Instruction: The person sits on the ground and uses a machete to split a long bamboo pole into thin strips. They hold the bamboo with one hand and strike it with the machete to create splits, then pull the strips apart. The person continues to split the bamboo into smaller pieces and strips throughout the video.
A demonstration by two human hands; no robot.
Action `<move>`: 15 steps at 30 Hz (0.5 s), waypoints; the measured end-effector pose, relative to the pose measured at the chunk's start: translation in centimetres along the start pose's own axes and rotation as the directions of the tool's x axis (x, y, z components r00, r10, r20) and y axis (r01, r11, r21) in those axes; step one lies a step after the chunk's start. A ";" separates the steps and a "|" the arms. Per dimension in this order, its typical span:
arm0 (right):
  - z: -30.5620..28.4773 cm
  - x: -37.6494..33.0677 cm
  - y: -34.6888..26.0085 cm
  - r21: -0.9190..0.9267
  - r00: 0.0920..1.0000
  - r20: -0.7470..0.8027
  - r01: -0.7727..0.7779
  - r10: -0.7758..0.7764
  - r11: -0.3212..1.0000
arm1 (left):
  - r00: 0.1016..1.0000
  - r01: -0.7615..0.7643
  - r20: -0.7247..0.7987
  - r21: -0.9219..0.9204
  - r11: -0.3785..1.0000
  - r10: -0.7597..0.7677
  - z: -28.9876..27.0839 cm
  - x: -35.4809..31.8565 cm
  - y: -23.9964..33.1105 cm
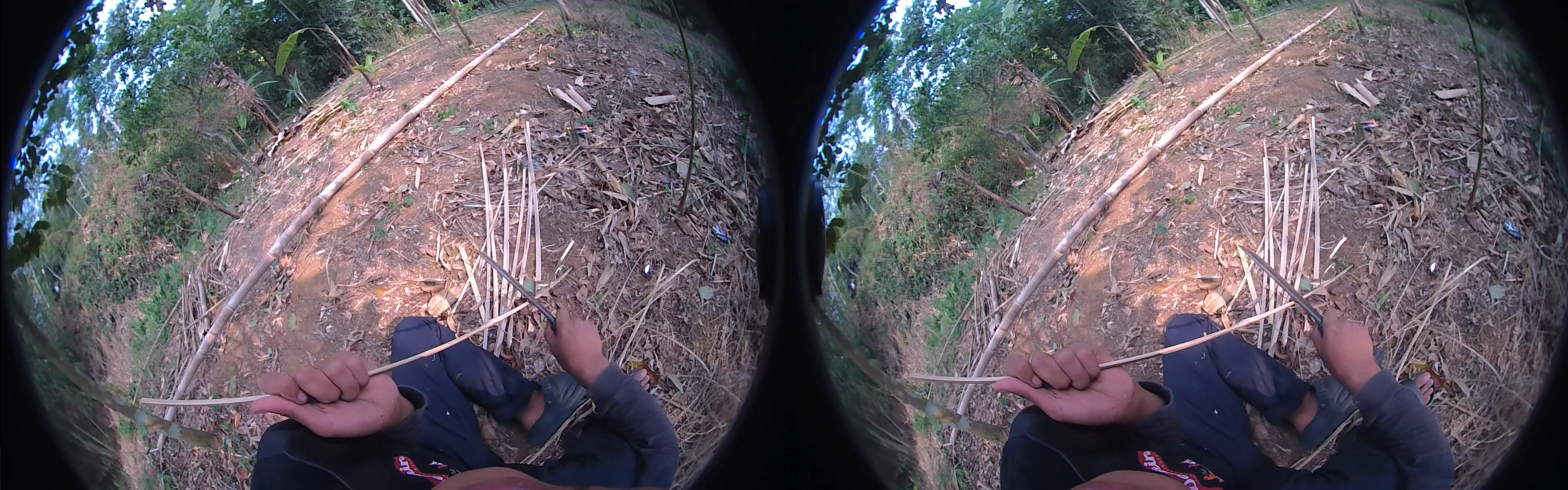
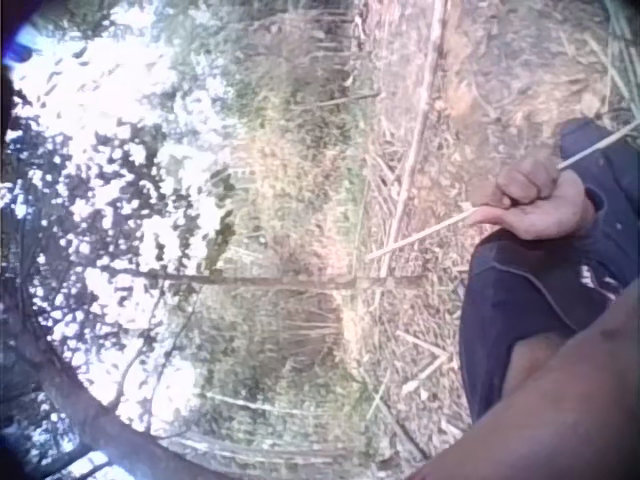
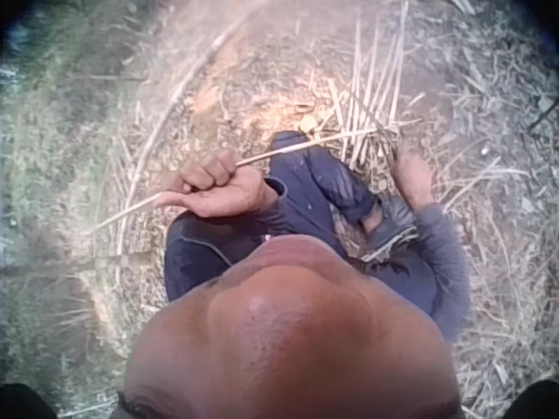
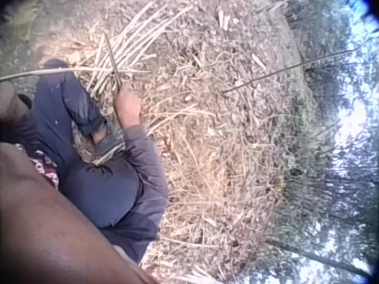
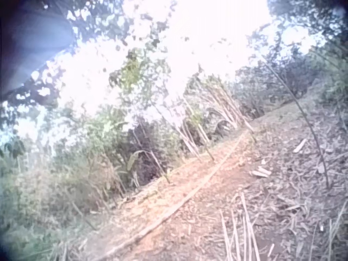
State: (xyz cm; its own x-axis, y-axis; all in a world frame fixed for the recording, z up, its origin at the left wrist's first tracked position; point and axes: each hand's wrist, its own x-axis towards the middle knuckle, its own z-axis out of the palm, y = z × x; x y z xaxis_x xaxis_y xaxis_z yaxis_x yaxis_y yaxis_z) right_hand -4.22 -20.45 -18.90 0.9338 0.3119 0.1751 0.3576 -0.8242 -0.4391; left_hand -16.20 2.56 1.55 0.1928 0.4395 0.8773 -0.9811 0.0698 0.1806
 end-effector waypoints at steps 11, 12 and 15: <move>5.3 -2.8 11.2 -0.136 0.971 0.000 -0.238 0.241 0.962 | 0.996 0.037 -0.083 0.014 0.999 -0.036 -1.1 -0.2 -0.1; 5.1 -2.8 11.3 -0.138 0.961 0.006 -0.271 0.275 0.953 | 0.994 0.025 -0.102 0.019 1.000 -0.023 -1.3 -0.3 -0.8; 4.0 -2.9 6.8 -0.073 0.961 -0.011 -0.278 0.278 0.958 | 0.990 -0.003 -0.143 0.075 0.997 0.014 -1.1 0.2 -1.0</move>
State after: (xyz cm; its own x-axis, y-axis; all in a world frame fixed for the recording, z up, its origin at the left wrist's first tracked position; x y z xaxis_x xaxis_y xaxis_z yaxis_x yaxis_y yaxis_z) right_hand -4.44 -25.05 -25.90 0.9963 0.0653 0.0560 0.0825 -0.9106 -0.4049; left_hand -15.19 3.56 1.03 0.1742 0.5641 0.8071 -0.9776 0.0005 0.2107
